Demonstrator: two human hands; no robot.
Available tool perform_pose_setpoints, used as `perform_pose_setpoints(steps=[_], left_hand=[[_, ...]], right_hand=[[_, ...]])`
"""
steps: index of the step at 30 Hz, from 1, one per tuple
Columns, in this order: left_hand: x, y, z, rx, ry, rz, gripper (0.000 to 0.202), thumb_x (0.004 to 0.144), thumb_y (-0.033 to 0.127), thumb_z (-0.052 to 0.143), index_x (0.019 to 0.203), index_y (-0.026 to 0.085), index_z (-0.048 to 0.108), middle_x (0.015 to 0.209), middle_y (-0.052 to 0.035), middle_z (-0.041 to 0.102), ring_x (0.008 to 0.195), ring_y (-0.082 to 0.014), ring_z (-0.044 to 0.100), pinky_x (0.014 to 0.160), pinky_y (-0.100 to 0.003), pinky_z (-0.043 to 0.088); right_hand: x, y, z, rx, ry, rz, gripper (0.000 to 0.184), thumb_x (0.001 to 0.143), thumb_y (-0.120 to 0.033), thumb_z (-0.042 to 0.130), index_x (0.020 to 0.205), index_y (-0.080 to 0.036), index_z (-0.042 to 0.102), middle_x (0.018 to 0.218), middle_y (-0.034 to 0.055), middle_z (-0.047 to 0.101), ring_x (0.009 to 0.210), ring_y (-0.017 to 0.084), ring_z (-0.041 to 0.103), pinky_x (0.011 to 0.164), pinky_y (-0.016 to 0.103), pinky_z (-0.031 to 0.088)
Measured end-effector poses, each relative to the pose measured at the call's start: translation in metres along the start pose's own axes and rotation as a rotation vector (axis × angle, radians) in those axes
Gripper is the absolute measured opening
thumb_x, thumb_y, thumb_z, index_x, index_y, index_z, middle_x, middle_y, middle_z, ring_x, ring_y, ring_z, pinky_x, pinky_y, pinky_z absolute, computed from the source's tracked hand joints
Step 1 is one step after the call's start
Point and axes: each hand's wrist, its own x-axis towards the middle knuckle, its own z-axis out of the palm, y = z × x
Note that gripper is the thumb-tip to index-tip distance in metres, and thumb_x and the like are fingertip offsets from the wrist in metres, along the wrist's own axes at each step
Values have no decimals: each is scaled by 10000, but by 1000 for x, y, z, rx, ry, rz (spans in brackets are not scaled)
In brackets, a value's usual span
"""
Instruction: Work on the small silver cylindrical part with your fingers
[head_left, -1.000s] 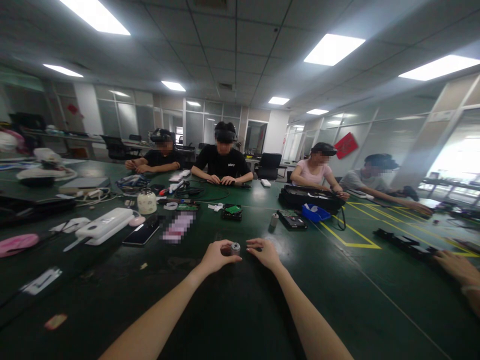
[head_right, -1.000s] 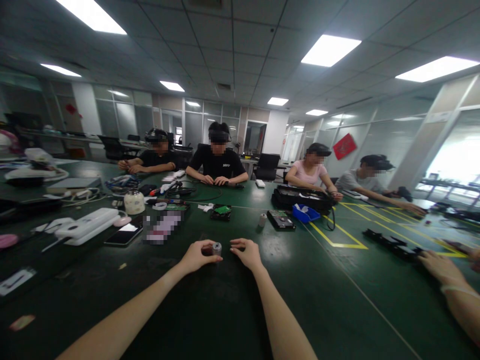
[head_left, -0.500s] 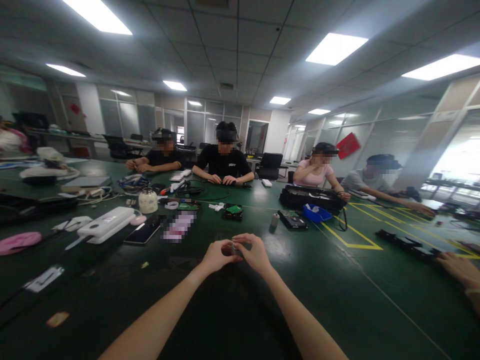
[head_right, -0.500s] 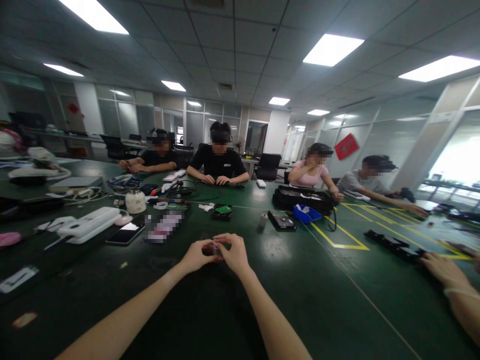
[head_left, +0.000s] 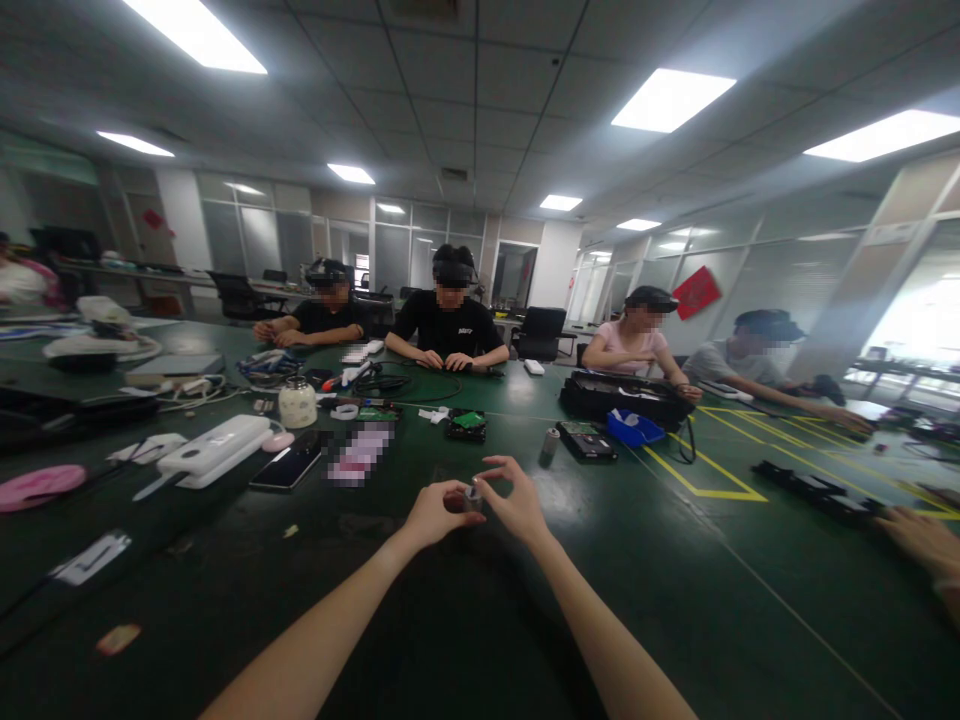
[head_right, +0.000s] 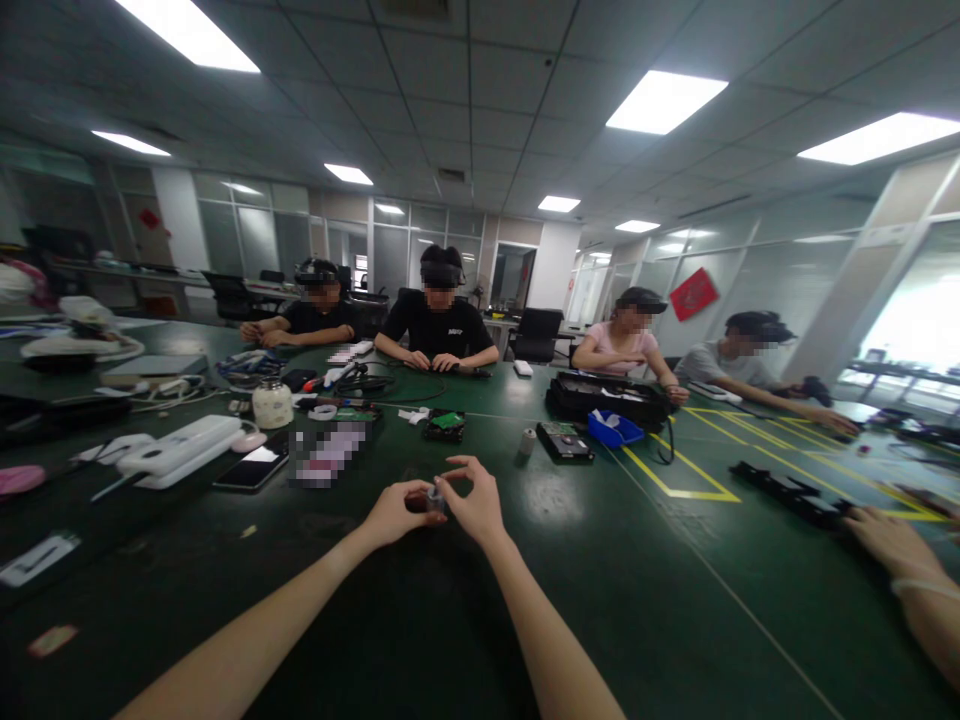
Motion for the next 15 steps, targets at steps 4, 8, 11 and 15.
perform_pose_setpoints(steps=[4,8,11,15], left_hand=[[1,-2,0,49,6,21,341,598,252,807,909,170,694,853,-40,752,799,-208,696,729,-277,531],[1,-2,1,45,16,6,368,582,247,813,919,163,691,839,-45,754,796,-214,699,729,-283,534],[0,0,1,19,7,5,384,569,254,823,918,159,695,863,-57,755,807,-217,700,739,-280,531],[-1,2,1,24,14,-1,423,552,289,836,932,160,703,913,-79,754,871,-235,696,802,-289,517]], right_hand=[[-4,-1,6,-9,-124,-71,230,767,-274,621,992,-230,647,873,35,740,931,229,664,902,392,434],[-2,-3,10,1,-107,-44,175,778,-255,611,940,-228,672,833,28,745,863,218,687,884,389,454],[2,2,8,73,-32,8,141,784,-285,612,884,-210,678,844,42,743,816,206,699,822,347,501],[5,29,-2,94,98,130,181,773,-347,626,859,-195,672,841,55,744,809,214,703,786,339,529]])
